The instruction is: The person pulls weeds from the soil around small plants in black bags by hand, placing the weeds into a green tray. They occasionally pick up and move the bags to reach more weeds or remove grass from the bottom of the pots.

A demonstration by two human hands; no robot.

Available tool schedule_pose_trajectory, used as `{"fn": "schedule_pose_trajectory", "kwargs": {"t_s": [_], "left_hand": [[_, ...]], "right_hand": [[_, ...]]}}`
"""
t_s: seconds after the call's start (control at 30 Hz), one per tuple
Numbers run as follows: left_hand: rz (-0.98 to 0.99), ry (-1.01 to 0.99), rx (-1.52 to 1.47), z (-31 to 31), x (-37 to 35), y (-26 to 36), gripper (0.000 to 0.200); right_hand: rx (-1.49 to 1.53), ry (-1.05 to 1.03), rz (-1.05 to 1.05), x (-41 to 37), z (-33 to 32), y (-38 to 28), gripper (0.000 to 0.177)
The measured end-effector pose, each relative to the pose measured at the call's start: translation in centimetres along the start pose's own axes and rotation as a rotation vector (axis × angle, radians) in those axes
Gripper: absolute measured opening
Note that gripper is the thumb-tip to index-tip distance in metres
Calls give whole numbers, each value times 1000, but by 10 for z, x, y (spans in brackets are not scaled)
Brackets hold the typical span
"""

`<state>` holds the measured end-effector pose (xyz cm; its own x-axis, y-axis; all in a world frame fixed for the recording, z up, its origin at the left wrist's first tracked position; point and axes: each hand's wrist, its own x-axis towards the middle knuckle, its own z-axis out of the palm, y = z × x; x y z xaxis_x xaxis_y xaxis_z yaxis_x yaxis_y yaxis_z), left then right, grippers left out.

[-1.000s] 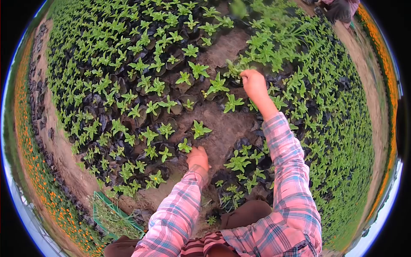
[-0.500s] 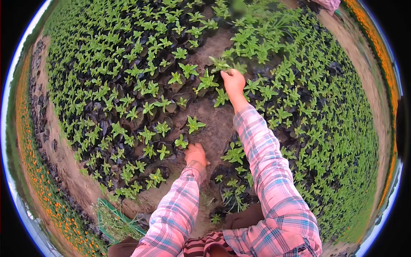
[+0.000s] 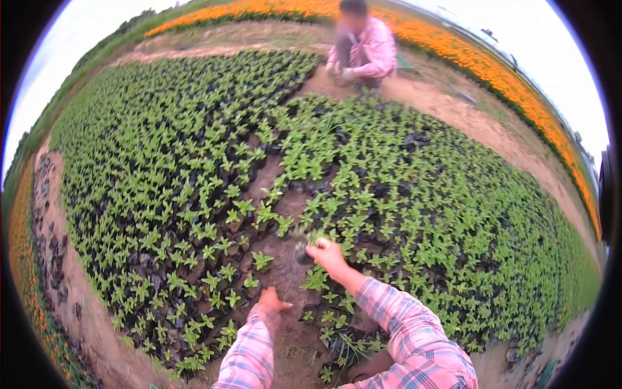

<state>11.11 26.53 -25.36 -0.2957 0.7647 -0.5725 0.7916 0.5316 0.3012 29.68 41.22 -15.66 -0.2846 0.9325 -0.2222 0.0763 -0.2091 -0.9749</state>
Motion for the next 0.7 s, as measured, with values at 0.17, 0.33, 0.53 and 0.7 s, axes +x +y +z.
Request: {"fn": "schedule_pose_trajectory", "kwargs": {"t_s": [0.17,0.33,0.53,0.7], "left_hand": [[272,-82,-695,-14,-43,1,93],[545,447,-580,-13,-87,40,102],[630,188,-1323,-6,-78,49,38],[593,-402,-1921,-3,-44,39,22]], "right_hand": [[-404,-62,-48,-64,-7,-5,29],[-576,-235,-258,-90,21,-9,35],[-645,-297,-485,-126,40,-30,26],[-610,-213,-729,-136,39,-38,22]]}}
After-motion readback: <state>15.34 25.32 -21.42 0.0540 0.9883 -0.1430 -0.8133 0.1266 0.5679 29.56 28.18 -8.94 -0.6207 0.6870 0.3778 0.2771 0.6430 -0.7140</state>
